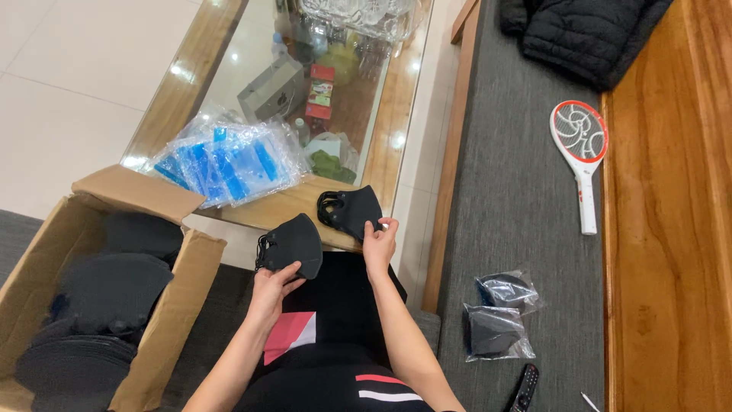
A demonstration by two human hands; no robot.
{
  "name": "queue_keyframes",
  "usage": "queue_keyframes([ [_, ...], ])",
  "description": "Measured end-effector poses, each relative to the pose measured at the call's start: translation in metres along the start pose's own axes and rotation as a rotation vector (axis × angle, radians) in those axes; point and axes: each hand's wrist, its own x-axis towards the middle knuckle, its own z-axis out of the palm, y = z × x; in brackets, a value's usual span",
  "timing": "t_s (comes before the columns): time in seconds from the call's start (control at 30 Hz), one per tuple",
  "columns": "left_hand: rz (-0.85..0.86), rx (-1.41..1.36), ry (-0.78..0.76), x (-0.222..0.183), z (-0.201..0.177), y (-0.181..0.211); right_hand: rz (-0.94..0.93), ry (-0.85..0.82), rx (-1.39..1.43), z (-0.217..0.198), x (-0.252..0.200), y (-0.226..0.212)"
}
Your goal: Packaging black fabric face masks into individual plastic bags
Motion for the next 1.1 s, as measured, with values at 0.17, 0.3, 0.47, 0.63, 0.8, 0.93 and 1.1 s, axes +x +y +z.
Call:
queue_keyframes([
  [0.17, 0.002, 0.009, -0.008, -0.020, 0.011, 0.016, -0.006, 0.006, 0.000, -0.004, -0.006, -0.011],
  [0.3, 0.002, 0.009, -0.020, -0.007, 0.001, 0.004, 0.016, 0.000, 0.017, -0.005, -0.008, -0.013],
  [0.47, 0.002, 0.013, -0.029, 0.002, -0.008, -0.006, -0.038, -0.033, 0.089, -0.015, -0.022, -0.020],
  [0.63, -0.023, 0.025, -0.070, -0.016, 0.003, 0.008, -0.138, -0.120, 0.144, -0.012, -0.038, -0.010],
  [0.8, -0.021, 0.014, -0.100, -0.018, 0.012, 0.008, -0.209, -0.238, 0.248, -0.001, -0.054, -0.003],
  [0.93, -0.037, 0.014, -0.129, -0.008, 0.007, -0.006, -0.223, -0.256, 0.146, -0.013, -0.082, -0.034],
  [1.1, -0.025, 0.032, -0.198, -0.032, 0.018, 0.012, -0.260, -0.459, 0.111, -0.030, -0.116, -0.082],
])
